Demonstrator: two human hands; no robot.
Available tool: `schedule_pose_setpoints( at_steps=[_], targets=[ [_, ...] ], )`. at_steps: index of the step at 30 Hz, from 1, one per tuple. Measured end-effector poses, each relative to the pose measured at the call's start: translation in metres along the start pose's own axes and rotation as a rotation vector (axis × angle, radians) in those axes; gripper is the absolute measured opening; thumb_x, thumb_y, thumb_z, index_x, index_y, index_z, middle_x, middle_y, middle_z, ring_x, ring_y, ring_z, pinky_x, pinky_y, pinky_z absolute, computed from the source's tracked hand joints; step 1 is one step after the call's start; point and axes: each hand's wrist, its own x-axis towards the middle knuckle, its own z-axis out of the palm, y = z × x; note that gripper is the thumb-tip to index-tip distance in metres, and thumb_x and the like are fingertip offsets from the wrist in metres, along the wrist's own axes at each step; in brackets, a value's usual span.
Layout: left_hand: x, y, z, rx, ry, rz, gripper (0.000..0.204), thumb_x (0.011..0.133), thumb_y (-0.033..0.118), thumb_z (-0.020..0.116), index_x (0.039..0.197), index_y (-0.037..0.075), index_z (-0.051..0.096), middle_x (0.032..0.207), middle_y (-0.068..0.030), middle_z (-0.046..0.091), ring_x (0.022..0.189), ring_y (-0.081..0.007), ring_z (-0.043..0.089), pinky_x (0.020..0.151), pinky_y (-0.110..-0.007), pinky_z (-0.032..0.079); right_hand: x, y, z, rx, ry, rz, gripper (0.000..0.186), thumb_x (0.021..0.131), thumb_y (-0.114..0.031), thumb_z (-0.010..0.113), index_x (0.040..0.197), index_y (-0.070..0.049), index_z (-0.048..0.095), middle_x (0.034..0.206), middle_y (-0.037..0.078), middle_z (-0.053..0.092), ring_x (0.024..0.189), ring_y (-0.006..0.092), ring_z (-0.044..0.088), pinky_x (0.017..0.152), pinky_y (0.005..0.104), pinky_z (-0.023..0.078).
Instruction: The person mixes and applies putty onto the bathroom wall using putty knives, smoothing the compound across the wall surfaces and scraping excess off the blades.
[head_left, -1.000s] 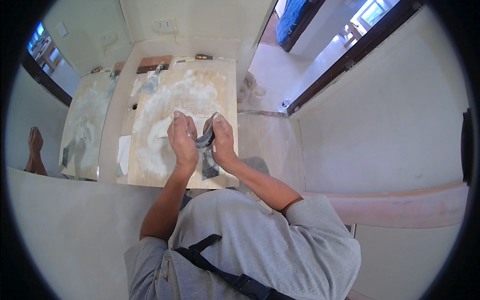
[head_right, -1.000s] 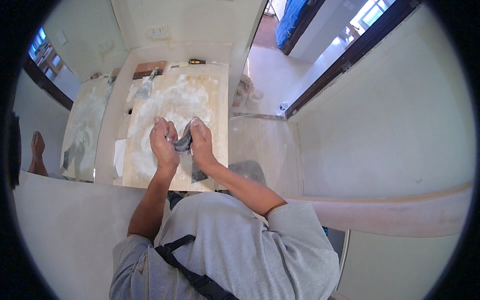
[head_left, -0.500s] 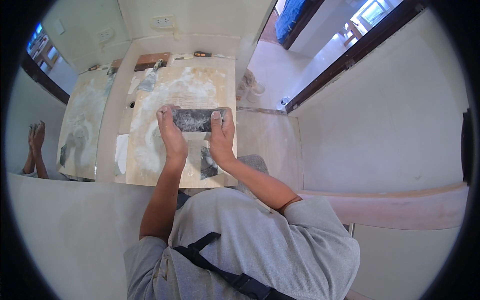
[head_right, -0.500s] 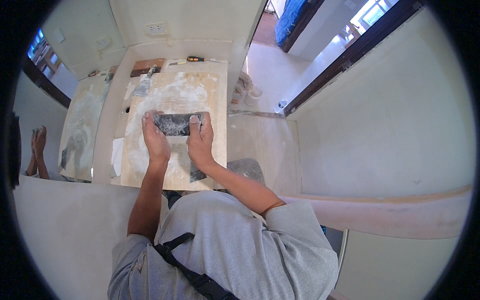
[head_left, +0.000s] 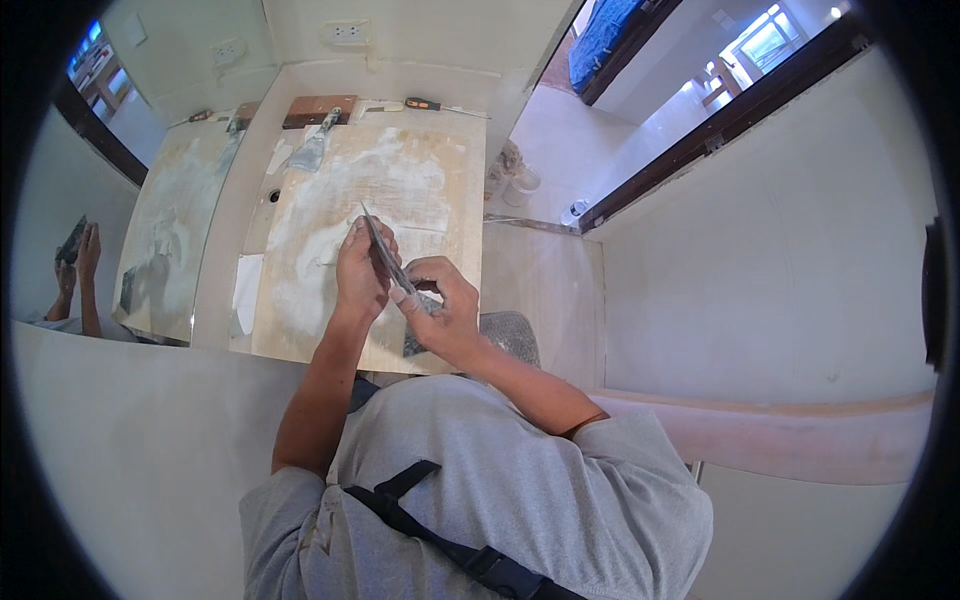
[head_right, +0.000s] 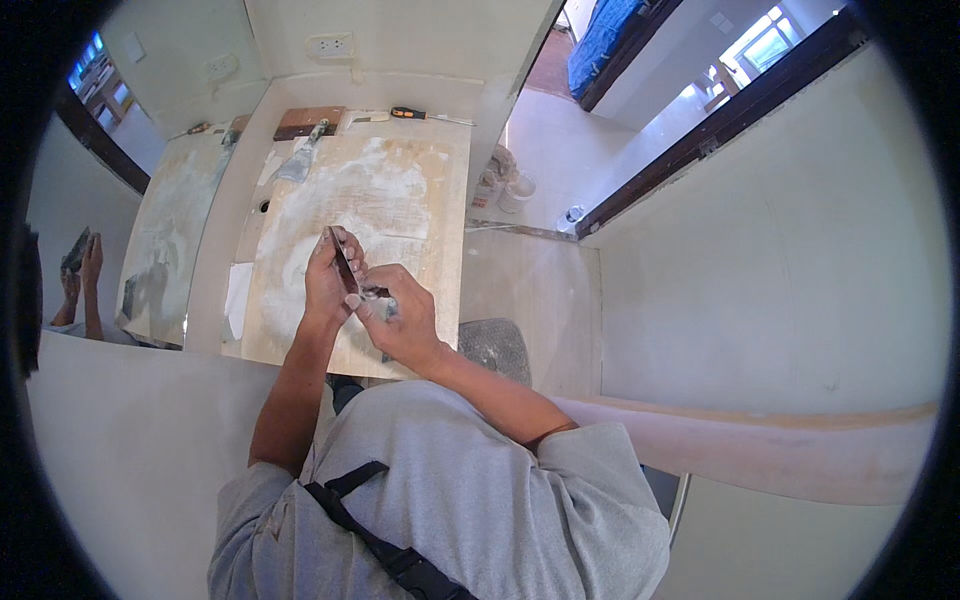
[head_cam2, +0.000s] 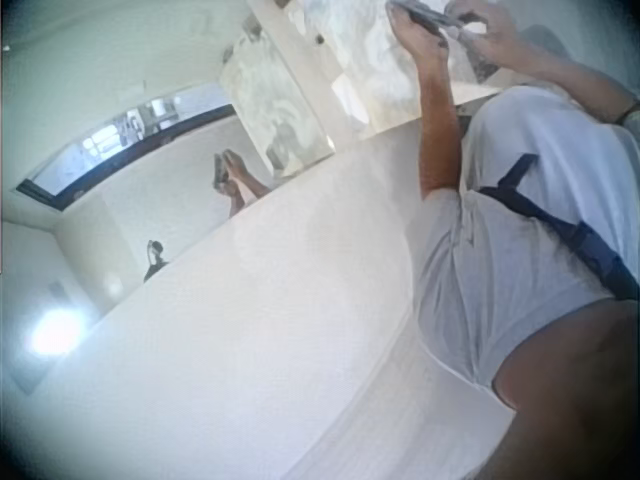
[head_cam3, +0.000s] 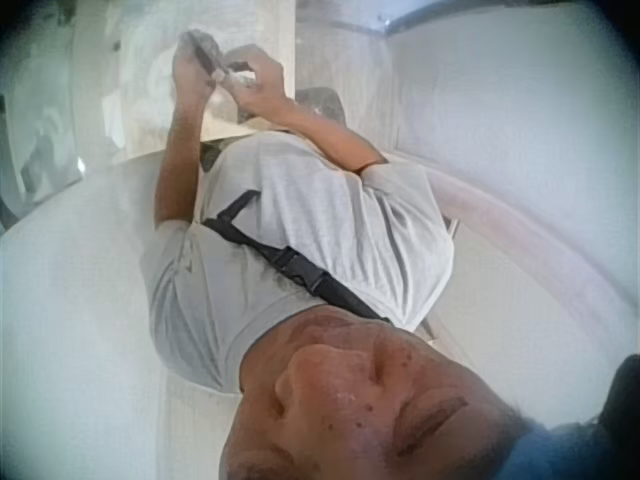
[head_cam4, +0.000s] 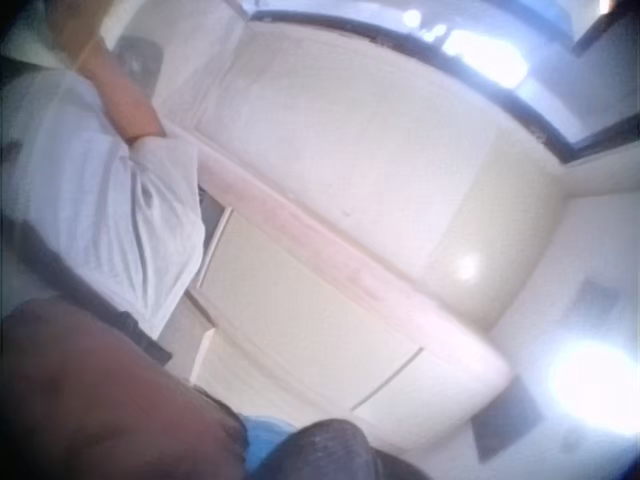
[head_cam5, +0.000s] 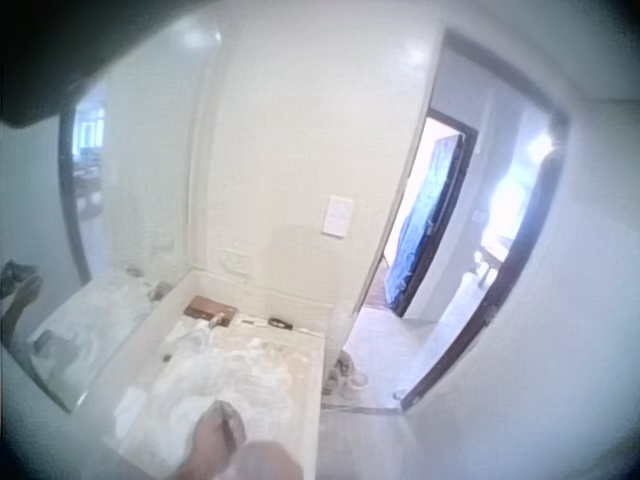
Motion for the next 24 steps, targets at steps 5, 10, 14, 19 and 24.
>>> schedule_pose_setpoints(
  at_steps=[5,10,14,19,24],
  targets=[
    [0.000,-0.002,-0.001,0.025,0.003,-0.018,0.026,0.109,0.036,0.045,0.097,0.014,0.052,0.076,0.0013,0.051,0.064,-0.0097,0.049,0.058,-0.025,0.044,-0.004,-0.002,-0.001,0.023,-0.016,0.049,0.030,0.079,-0.007,0.083,0.100,-0.001,0.062,0.097,0.016,0.068,0.085,0.0283,0.069,0.074,0.0353,0.056],
    [-0.001,-0.005,-0.001,-0.009,0.014,-0.044,0.029,0.109,0.038,0.045,0.096,0.014,0.052,0.076,0.0013,0.051,0.064,-0.0097,0.049,0.059,-0.025,0.044,-0.006,-0.003,-0.006,0.018,0.005,0.060,0.028,0.080,-0.008,0.082,0.099,0.000,0.063,0.095,0.016,0.068,0.081,0.0265,0.069,0.071,0.0345,0.055],
    [0.007,-0.008,-0.033,0.050,-0.064,-0.062,0.028,0.109,0.036,0.044,0.097,0.013,0.053,0.079,0.0004,0.053,0.070,-0.0118,0.052,0.067,-0.028,0.046,-0.014,0.011,-0.016,0.087,-0.060,0.367,0.028,0.084,-0.013,0.081,0.102,0.001,0.064,0.093,0.016,0.069,0.075,0.0188,0.066,0.067,0.0321,0.053],
    [0.005,-0.019,-0.068,0.421,0.132,0.056,0.042,0.108,0.032,0.048,0.129,-0.003,0.057,0.116,-0.0081,0.065,0.101,-0.0139,0.061,0.082,-0.031,0.049,-0.018,0.048,-0.035,0.040,-0.243,0.468,0.031,0.085,-0.017,0.080,0.107,0.000,0.065,0.094,0.017,0.069,0.073,0.0175,0.064,0.066,0.0315,0.052],
    [-0.037,-0.006,-0.115,0.574,0.273,-0.139,0.039,0.102,0.027,0.057,0.128,-0.002,0.057,0.115,-0.0082,0.066,0.105,-0.0162,0.062,0.091,-0.033,0.049,-0.082,0.137,-0.071,-0.534,-0.481,0.635,0.046,0.082,-0.029,0.082,0.115,-0.004,0.064,0.111,0.021,0.067,0.102,0.0360,0.067,0.087,0.0444,0.054]
  ],
)
